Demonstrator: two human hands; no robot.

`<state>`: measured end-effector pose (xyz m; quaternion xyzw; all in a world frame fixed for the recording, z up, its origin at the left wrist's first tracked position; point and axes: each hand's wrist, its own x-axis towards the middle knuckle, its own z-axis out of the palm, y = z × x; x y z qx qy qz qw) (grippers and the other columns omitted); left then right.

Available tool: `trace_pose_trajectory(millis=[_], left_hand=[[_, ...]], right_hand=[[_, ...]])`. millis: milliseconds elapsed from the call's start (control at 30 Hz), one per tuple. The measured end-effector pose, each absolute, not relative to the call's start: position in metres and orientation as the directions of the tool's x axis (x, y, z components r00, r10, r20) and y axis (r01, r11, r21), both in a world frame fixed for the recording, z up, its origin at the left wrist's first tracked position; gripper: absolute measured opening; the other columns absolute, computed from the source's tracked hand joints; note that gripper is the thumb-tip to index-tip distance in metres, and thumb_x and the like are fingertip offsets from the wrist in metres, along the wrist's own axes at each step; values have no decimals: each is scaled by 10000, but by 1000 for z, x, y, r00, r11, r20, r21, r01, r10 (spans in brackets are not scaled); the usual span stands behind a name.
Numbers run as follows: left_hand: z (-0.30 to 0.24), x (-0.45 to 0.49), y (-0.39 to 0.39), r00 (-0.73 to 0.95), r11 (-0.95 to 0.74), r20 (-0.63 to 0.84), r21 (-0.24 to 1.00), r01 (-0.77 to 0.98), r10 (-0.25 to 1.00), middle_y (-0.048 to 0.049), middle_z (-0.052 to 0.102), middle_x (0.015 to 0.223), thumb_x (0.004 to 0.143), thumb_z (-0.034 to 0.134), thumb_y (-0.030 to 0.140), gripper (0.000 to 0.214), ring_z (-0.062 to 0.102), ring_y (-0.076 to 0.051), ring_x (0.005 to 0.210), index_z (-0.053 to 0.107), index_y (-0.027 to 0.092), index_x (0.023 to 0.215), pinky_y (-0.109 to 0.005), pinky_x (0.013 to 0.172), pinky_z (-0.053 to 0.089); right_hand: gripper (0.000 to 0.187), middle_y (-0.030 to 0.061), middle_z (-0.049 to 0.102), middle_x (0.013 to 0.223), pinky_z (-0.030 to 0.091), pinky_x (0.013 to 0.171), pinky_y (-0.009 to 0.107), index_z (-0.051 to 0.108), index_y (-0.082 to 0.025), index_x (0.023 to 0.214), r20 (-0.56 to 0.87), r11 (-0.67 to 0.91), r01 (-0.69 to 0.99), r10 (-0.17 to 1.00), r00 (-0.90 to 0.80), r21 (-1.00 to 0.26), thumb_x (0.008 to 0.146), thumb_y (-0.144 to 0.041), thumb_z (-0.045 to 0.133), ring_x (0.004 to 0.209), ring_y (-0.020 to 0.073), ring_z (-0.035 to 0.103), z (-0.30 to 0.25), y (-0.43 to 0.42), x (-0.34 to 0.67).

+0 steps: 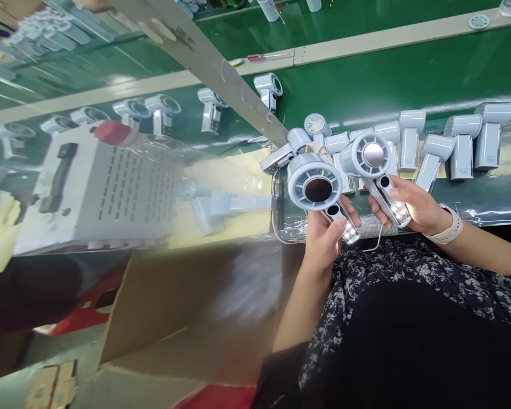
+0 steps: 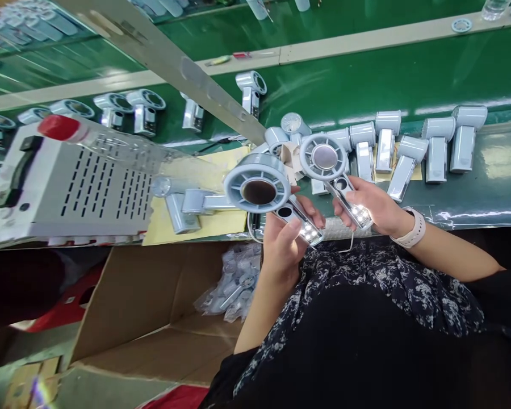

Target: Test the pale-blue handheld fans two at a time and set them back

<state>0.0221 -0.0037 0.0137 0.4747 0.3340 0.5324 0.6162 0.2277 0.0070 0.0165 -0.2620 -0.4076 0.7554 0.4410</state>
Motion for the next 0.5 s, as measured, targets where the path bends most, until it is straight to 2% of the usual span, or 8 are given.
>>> trace_pose_trajectory(millis=[167, 267, 333, 400, 433, 500], left_hand=[[9, 20, -4, 196, -26, 96, 944, -330, 976, 1, 664, 912, 855, 848, 539, 497, 689, -179, 656, 551, 274, 1153, -341, 632, 547], [11, 20, -5, 184, -1, 56, 958, -285, 981, 6, 696, 810, 813, 895, 580, 561, 711, -201, 637, 527, 264, 1095, -337, 606, 566], [15, 21, -4, 205, 46, 16, 954, -296, 979, -1, 692, 740, 813, 841, 701, 587, 703, -205, 597, 533, 253, 1035, -323, 550, 555], [19, 23, -2, 236, 89, -5, 933, -348, 972, -29, 706, 759, 821, 711, 843, 647, 697, -206, 557, 553, 240, 993, -317, 483, 539], [21, 24, -1, 248, 104, -9, 921, -375, 969, -44, 725, 802, 827, 665, 872, 666, 707, -212, 559, 562, 237, 1000, -324, 472, 548], [25, 25, 0, 256, 118, -8, 901, -417, 967, -56, 765, 901, 855, 657, 824, 628, 742, -229, 597, 565, 247, 1085, -352, 506, 599]], right_hand=[[368, 64, 701, 914, 536, 514, 235, 558, -182, 1008, 24, -211, -456, 889, -457, -865, 971, -496, 745, 670, 129, 635, 17, 5, 228], [359, 70, 711, 940, 539, 524, 237, 562, -182, 1035, 42, -183, -442, 891, -452, -878, 1004, -508, 709, 665, 121, 623, 15, 4, 228], [389, 59, 717, 940, 542, 520, 239, 548, -187, 1131, 20, -210, -453, 892, -451, -867, 995, -506, 724, 659, 123, 628, 13, 3, 228], [462, 39, 722, 924, 539, 502, 238, 503, -201, 1251, -13, -259, -485, 891, -454, -835, 986, -492, 745, 645, 130, 643, 11, 3, 228], [488, 29, 724, 911, 534, 486, 237, 485, -210, 1285, -26, -282, -506, 890, -456, -815, 987, -496, 745, 634, 135, 652, 10, 3, 229], [477, 24, 729, 883, 528, 457, 243, 508, -212, 1261, -41, -324, -542, 882, -469, -776, 999, -552, 714, 603, 144, 662, 8, 3, 229]])
